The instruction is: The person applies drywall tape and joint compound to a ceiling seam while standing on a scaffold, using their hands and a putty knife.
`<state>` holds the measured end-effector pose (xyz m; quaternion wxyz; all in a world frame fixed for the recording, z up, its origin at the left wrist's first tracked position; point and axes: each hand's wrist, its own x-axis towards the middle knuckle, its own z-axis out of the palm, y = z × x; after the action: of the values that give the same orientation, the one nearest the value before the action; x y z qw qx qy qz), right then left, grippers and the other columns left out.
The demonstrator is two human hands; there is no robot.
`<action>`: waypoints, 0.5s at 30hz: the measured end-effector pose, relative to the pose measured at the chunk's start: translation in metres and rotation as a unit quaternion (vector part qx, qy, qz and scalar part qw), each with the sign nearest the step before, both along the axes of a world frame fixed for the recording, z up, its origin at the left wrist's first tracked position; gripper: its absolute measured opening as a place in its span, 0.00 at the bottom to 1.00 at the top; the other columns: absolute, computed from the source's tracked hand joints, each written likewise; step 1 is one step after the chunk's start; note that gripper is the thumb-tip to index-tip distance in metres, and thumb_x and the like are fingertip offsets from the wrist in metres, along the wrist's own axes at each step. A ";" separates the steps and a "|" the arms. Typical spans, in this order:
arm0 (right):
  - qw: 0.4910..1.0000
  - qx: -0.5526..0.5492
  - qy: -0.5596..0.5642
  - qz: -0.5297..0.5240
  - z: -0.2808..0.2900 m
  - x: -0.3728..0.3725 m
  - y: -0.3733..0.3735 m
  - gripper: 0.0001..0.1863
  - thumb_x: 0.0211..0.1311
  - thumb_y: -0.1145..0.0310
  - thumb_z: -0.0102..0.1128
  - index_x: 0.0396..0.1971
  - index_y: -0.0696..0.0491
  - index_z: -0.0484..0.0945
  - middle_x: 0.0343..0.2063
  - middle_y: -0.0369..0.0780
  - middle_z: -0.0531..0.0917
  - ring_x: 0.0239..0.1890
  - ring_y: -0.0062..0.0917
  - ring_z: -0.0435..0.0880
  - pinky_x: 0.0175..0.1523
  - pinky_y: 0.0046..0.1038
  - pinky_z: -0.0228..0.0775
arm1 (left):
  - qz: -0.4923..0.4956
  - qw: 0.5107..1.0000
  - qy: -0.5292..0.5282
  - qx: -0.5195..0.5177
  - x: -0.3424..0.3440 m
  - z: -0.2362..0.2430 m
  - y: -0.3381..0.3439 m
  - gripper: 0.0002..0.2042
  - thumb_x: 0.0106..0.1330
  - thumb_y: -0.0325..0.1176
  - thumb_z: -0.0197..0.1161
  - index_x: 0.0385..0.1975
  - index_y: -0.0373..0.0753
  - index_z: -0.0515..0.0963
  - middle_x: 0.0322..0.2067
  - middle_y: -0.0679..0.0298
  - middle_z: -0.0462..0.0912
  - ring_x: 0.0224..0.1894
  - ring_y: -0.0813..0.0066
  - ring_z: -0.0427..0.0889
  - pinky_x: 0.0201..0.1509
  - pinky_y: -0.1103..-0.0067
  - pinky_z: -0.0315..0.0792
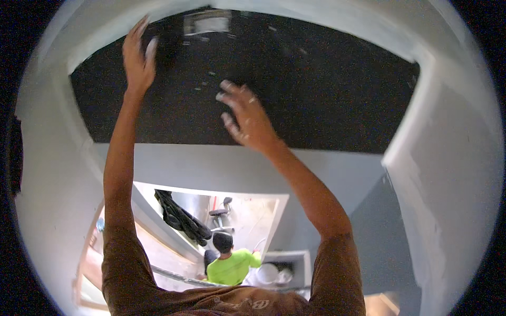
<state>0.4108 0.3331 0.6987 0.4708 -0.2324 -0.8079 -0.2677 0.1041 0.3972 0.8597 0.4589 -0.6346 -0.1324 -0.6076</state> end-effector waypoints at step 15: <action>0.471 -0.484 0.544 -0.499 -0.576 0.214 -0.577 0.24 0.53 0.81 0.52 0.52 0.56 0.81 0.29 0.45 0.87 0.33 0.37 0.87 0.41 0.33 0.78 | -0.069 0.346 0.217 -0.910 0.017 -0.756 -0.302 0.18 0.76 0.39 0.57 0.55 0.31 0.79 0.54 0.41 0.81 0.57 0.41 0.79 0.62 0.60 0.72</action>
<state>0.6246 -0.2444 0.1229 0.4150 -0.8855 -0.1382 0.1565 0.1207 0.0949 0.1035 -0.4325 -0.7780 -0.4554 0.0163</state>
